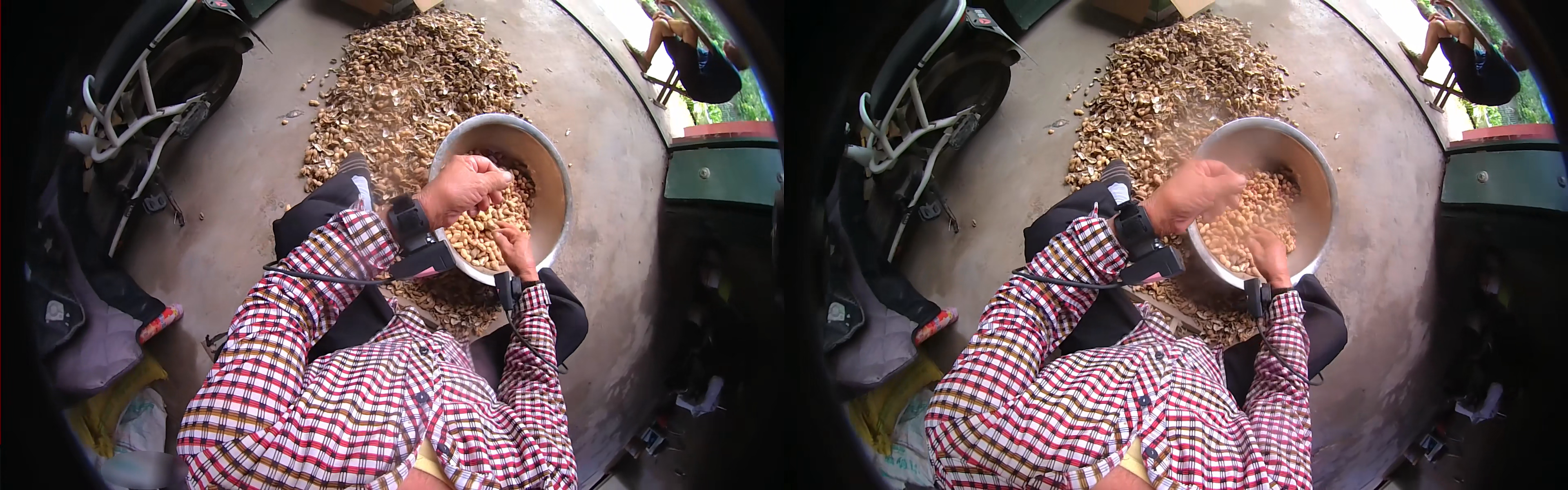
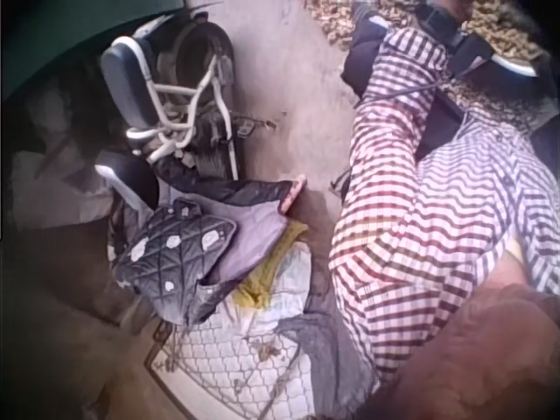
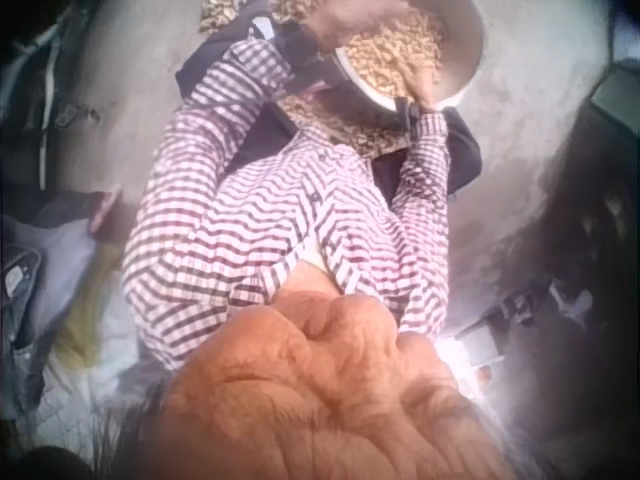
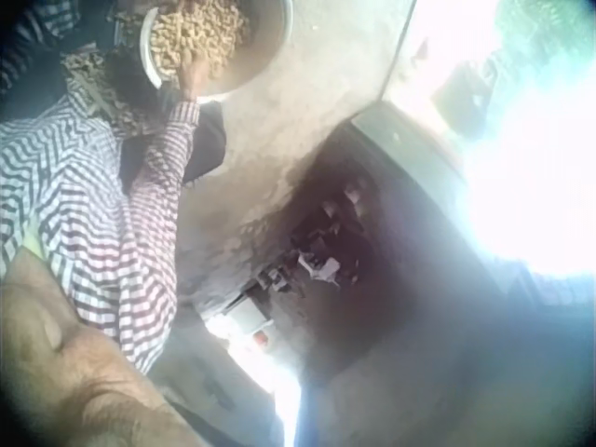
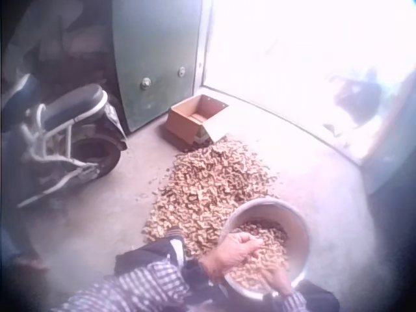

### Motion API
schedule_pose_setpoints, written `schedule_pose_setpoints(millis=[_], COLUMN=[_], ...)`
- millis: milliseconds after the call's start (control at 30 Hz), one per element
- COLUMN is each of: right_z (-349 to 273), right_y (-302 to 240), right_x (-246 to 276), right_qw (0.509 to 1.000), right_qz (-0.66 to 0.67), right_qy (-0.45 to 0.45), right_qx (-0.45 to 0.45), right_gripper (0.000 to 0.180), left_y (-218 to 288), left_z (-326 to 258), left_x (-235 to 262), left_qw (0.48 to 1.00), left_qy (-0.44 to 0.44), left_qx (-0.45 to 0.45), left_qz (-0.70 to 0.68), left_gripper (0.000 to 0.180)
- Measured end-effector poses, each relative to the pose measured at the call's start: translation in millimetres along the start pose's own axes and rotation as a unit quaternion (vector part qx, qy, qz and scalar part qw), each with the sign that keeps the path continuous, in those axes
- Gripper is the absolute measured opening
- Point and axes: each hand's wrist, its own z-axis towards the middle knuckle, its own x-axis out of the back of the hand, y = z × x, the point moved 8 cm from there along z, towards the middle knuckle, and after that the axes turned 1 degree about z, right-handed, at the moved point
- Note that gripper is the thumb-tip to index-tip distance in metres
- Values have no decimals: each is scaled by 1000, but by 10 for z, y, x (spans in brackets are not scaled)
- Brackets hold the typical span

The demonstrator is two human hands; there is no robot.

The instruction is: The person sits on the floor and peels peanuts by hand, removing the outer shells and placing the kernels into a metal bowl. Shells accumulate on the floor beside the bowl as the person continues the task.

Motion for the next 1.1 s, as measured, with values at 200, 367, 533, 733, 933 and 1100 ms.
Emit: schedule_pose_setpoints(millis=[200, 367, 533, 733, 933, 1100], right_z=[-552, -714, -710, -630, -617, -630], right_y=[-1490, -1723, -1847, -1828, -1822, -1742], right_x=[728, 873, 891, 857, 697, 686], right_qw=[983, 975, 964, 921, 931, 944], right_qz=[175, 206, 252, 386, 361, 320], right_qy=[-8, -10, -10, -4, 60, 75], right_qx=[63, 87, 86, 58, 22, 30], right_gripper=[17, 16, 17, 15, 15, 16], left_y=[-92, -144, -196, -112, -72, -80], left_z=[-163, -276, -329, -387, -372, -423], left_x=[-167, -361, -347, -344, -316, -411], left_qw=[987, 967, 965, 969, 972, 963], left_qy=[-68, -151, -189, -202, -170, -210], left_qx=[-9, 29, 44, 53, 39, 53], left_qz=[143, 201, 177, 131, 159, 160], left_gripper=[27, 22, 23, 21, 20, 15])
